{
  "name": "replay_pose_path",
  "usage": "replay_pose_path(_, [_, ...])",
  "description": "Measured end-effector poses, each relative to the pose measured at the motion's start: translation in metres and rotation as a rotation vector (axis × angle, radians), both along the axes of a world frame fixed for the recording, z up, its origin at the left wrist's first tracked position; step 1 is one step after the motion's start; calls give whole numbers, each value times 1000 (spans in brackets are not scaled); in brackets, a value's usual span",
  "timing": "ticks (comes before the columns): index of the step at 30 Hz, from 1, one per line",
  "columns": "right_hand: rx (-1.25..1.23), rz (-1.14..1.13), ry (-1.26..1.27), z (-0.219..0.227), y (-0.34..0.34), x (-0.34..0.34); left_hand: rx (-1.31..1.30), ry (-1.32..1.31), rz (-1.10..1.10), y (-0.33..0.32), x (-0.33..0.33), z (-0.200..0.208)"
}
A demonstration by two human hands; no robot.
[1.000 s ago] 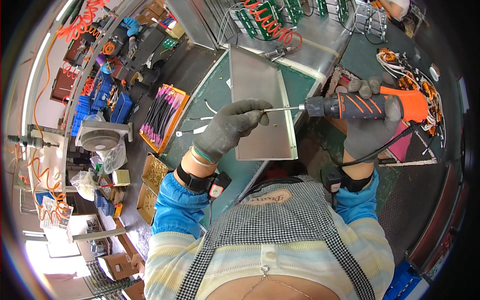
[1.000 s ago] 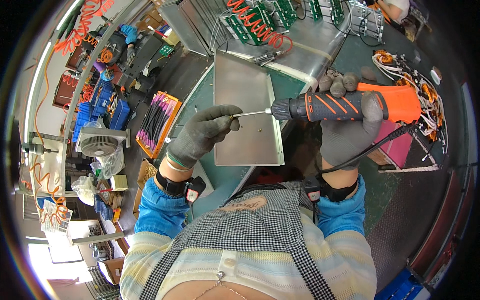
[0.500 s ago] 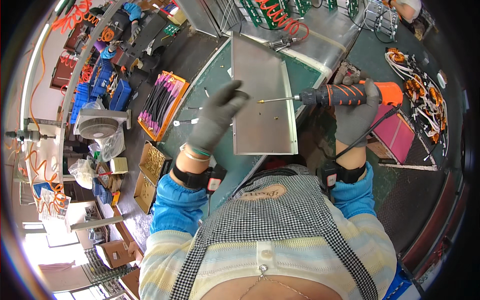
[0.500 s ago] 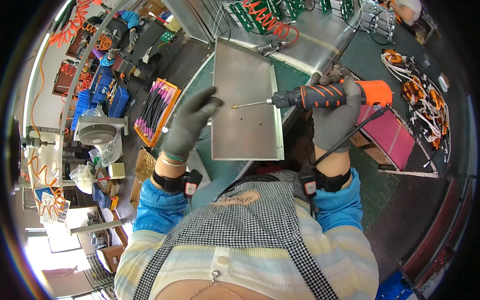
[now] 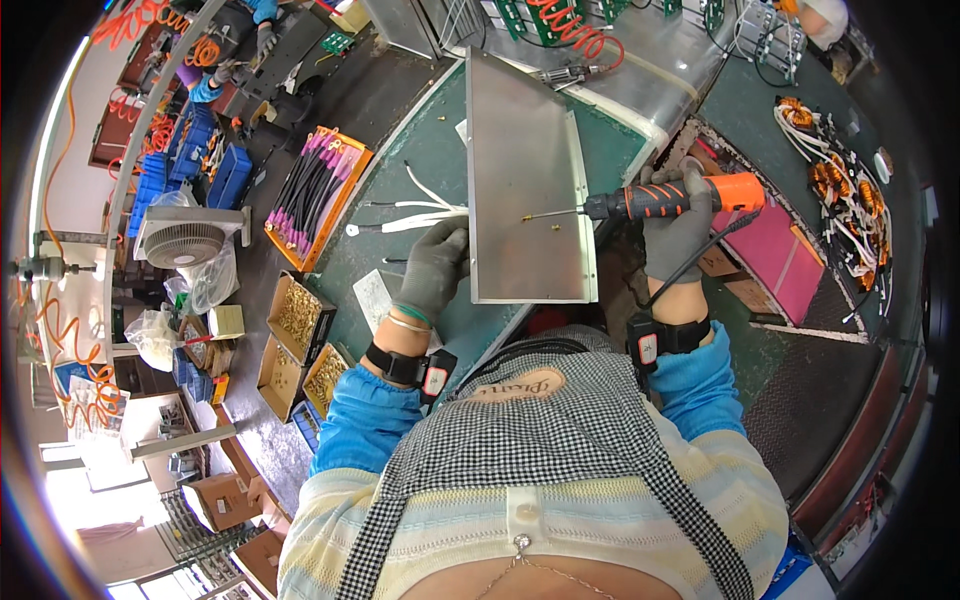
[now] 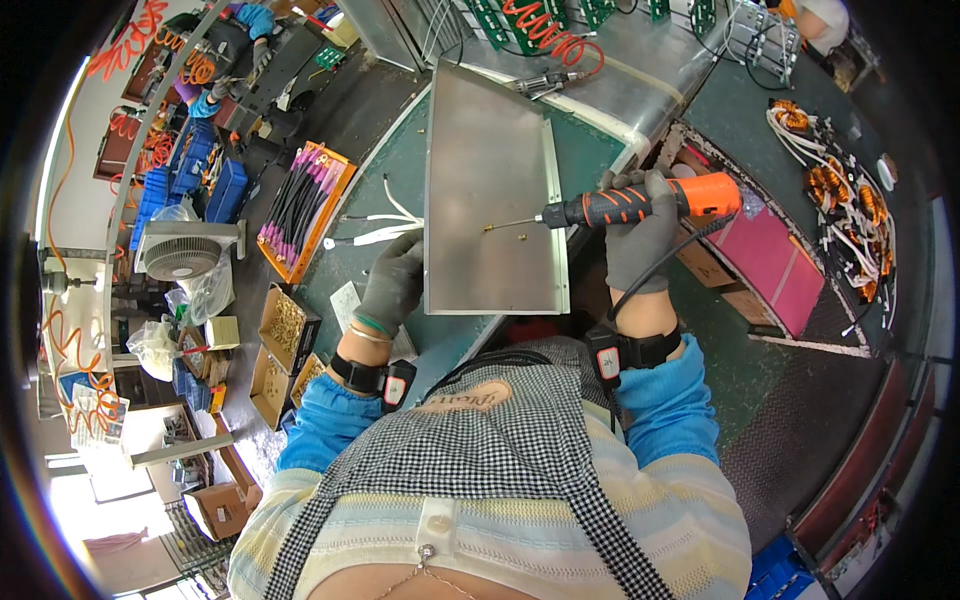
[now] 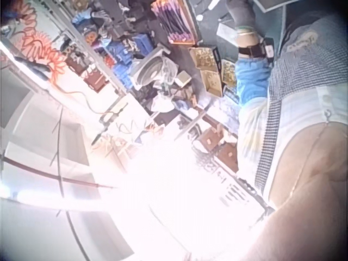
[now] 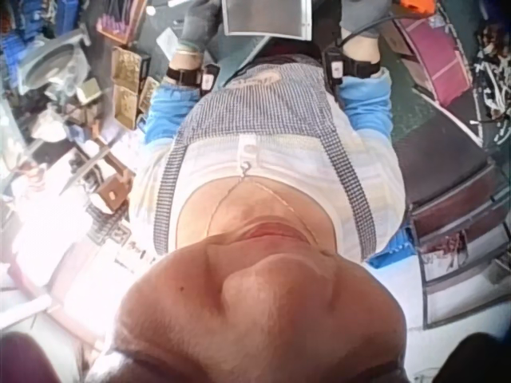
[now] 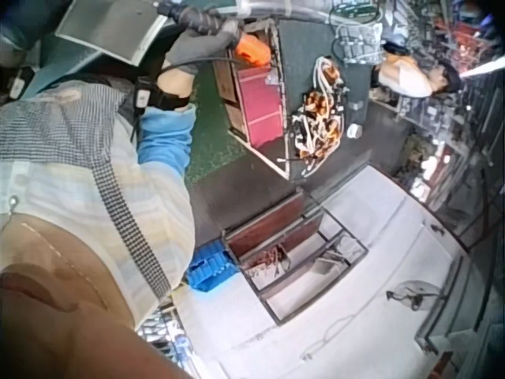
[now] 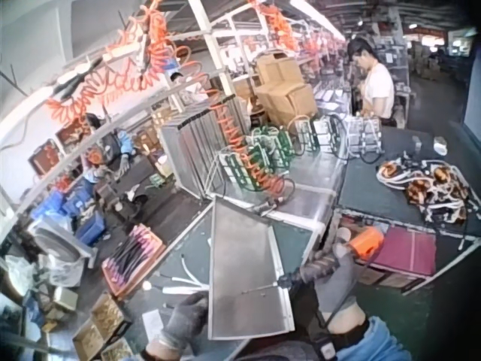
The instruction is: Assembling and securing components on a metal plate using various screwdrivers.
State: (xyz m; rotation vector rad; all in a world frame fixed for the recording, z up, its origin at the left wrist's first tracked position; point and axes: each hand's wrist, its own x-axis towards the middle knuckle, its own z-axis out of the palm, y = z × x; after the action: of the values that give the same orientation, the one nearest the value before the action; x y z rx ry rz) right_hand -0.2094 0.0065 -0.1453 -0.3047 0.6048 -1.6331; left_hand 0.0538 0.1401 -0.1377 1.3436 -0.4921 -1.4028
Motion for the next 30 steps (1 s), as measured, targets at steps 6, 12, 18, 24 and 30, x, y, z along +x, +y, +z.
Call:
replay_pose_path(6, [-142,153,1,6,4,-2,-232,-494,-177,1,-14,-22])
replay_pose_path(12, [-333,238,66,19,0,5,-378,-99,-84,-2,-30,-48])
replay_pose_path(18, [-216,143,108,10,-3,6,-193,479,2,-7,-26,-56])
replay_pose_path(24, [-281,243,76,0,-11,2,-402,370,-104,-5,-26,-59])
replay_pose_path(30, [-181,254,108,-9,-23,-2,-549,-573,-164,-1,-28,-44])
